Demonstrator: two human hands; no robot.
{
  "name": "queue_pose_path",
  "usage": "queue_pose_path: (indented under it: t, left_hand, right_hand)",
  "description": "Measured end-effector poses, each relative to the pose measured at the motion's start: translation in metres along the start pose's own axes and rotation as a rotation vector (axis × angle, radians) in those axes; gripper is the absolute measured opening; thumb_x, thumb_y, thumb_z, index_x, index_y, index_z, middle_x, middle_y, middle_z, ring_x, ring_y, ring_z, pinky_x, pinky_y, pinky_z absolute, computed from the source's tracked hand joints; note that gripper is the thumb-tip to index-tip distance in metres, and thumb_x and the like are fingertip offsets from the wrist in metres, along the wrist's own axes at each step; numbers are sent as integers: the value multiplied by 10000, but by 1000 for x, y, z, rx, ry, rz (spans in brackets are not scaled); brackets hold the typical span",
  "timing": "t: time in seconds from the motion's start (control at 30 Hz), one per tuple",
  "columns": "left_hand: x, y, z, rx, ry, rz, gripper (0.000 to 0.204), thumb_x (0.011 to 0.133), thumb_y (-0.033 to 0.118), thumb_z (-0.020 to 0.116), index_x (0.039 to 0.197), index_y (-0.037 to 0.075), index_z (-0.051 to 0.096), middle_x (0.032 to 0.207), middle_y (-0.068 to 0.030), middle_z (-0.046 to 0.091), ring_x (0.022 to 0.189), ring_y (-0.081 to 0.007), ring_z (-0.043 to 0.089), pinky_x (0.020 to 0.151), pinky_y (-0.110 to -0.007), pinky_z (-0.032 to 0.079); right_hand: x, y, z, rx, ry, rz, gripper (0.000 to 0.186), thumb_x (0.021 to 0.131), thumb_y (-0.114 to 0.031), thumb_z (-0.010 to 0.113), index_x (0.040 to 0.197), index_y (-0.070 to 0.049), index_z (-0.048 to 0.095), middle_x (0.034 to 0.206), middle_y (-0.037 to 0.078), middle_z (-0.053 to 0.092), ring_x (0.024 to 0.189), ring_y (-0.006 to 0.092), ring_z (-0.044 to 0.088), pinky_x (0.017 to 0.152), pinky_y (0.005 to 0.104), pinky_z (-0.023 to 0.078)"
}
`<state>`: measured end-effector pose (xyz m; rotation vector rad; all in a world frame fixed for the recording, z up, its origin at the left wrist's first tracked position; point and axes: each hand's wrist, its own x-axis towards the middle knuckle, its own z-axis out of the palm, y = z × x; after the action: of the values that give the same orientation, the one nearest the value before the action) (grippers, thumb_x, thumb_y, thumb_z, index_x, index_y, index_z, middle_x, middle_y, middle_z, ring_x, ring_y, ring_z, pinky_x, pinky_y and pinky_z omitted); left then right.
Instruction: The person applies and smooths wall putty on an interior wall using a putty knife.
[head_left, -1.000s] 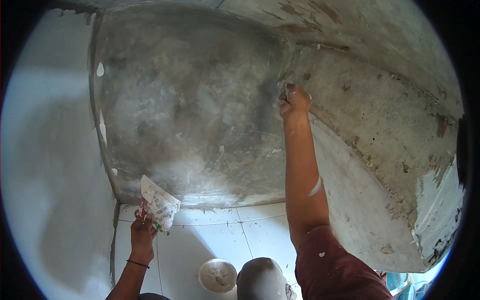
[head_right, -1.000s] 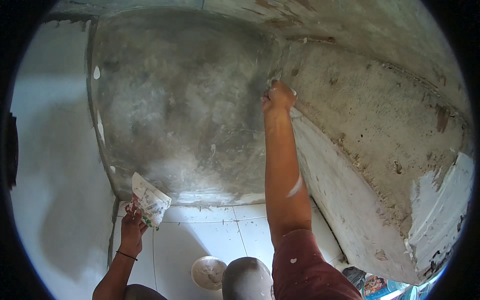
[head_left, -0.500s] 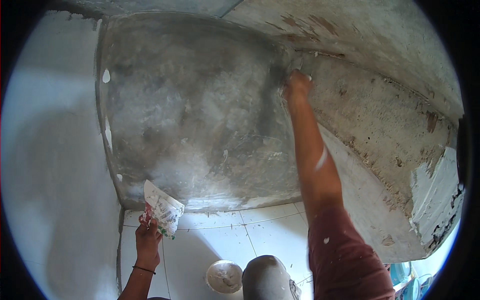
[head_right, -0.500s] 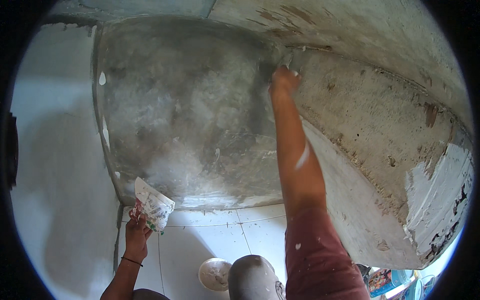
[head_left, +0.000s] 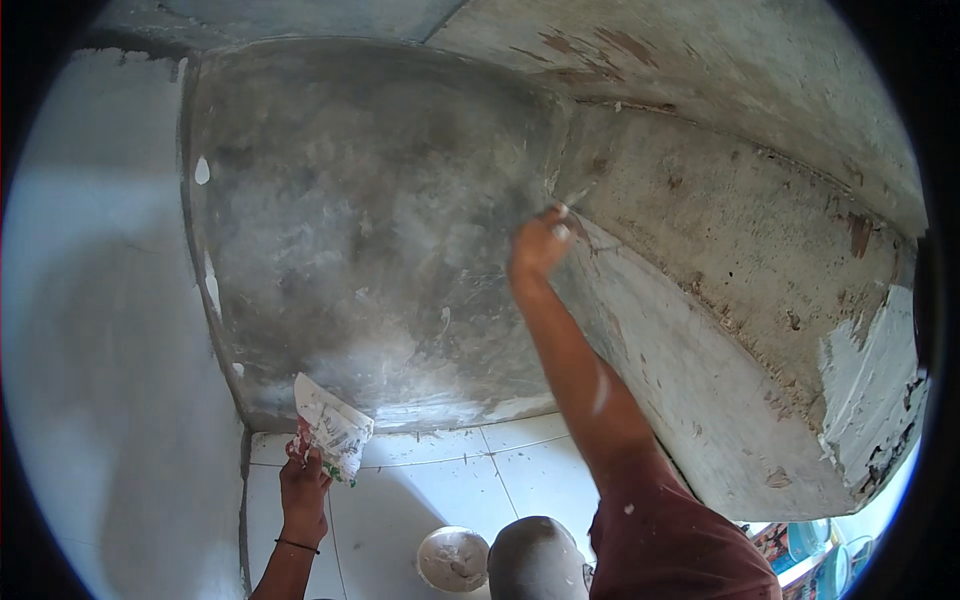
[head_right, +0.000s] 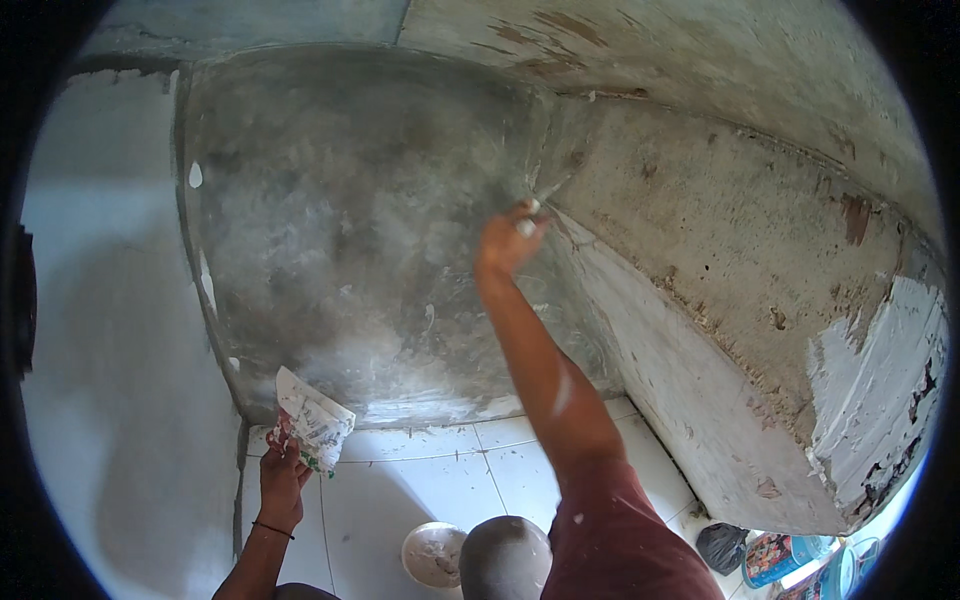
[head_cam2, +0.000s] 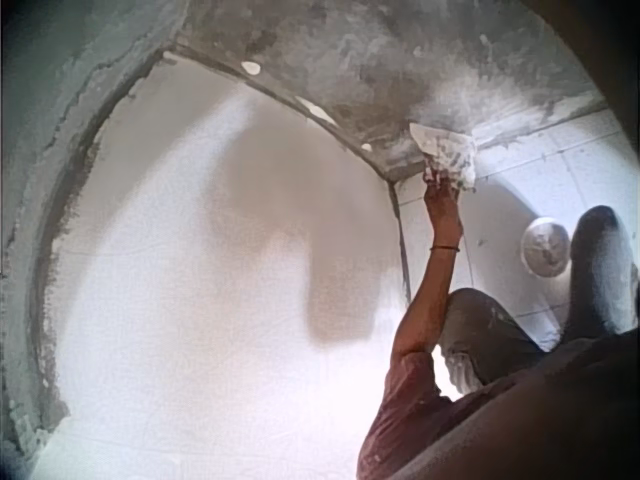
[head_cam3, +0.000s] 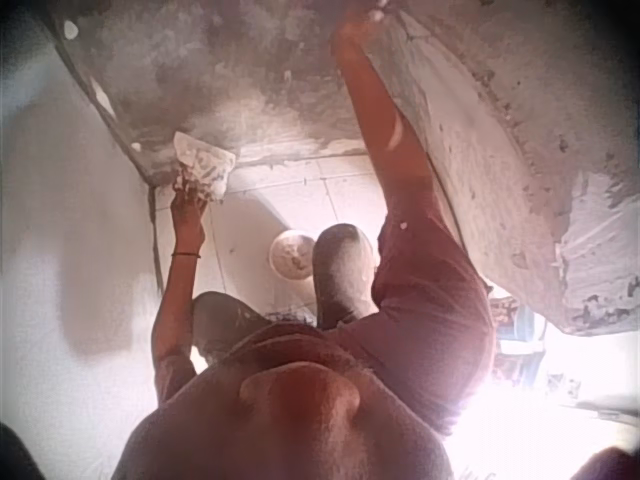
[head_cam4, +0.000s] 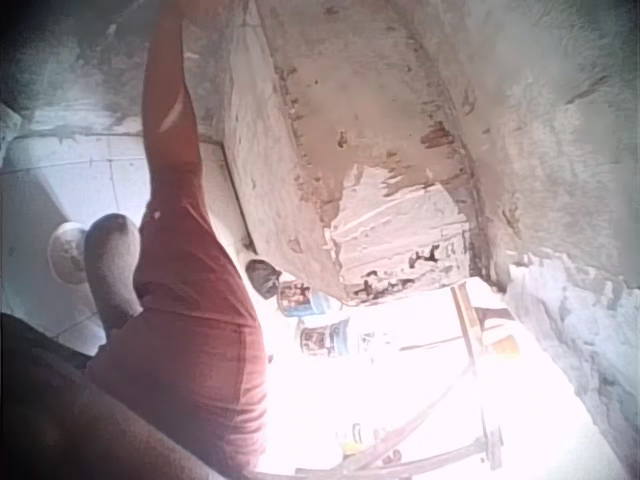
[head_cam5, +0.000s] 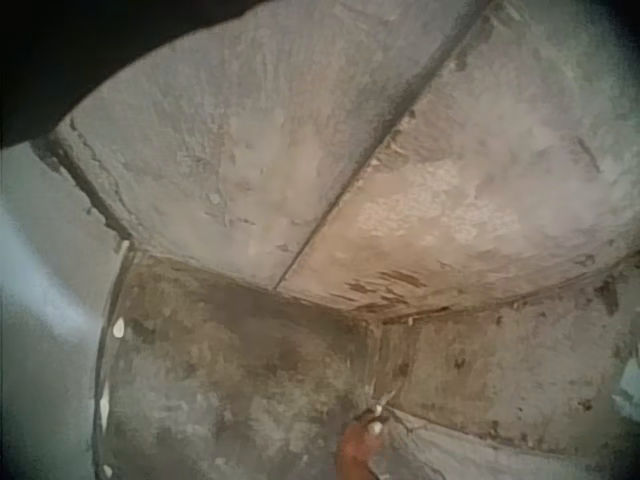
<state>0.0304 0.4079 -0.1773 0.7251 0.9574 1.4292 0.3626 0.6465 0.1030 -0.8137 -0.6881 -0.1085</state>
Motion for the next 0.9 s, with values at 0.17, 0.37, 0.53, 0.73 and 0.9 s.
queue_pose_path:
  t: [0.17, 0.37, 0.53, 0.73, 0.9]
  left_hand:
    - [-8, 10, -8, 6, 22, 27, 291, 1046, 287, 592, 1275, 110, 595, 1151, 9, 658, 1025, -131, 612, 953, -361, 456]
    - [-1, 8, -20, 18, 57, 94, 319, 1052, 264, 586, 1322, 95, 580, 1243, -21, 655, 1106, -168, 624, 1002, -381, 465]
    - [7, -5, -20, 13, 14, 22, 357, 1049, 260, 606, 1351, 75, 560, 1284, -40, 653, 1151, -190, 627, 1032, -391, 464]
    - [13, -9, -19, -3, -7, 29, 344, 1057, 257, 590, 1351, 81, 562, 1261, -34, 655, 1154, -175, 615, 1023, -394, 460]
    - [14, -12, -25, 41, 22, 22, 367, 1049, 279, 602, 1359, 85, 567, 1259, -32, 657, 1153, -171, 613, 1013, -394, 463]
  right_hand:
    - [1, 8, 21, -102, 337, -335, 321, 1084, -264, 475, 982, 40, 485, 742, 89, 510, 611, 192, 476, 569, 340, 413]
    - [-14, 5, -18, -160, 26, -262, 335, 1078, -228, 459, 1076, 103, 505, 789, 239, 573, 709, 361, 571, 686, 458, 448]
    - [-24, -14, -13, -64, -104, -141, 293, 1084, -220, 473, 974, 50, 496, 776, 60, 501, 702, 180, 473, 650, 340, 417]
    - [-18, 10, -23, -144, 28, -286, 275, 1080, -231, 484, 968, 16, 531, 782, 64, 527, 707, 166, 492, 646, 335, 432]
    - [18, -9, -17, -93, 9, -248, 296, 1075, -258, 501, 983, 20, 537, 768, 95, 549, 685, 186, 501, 623, 363, 433]
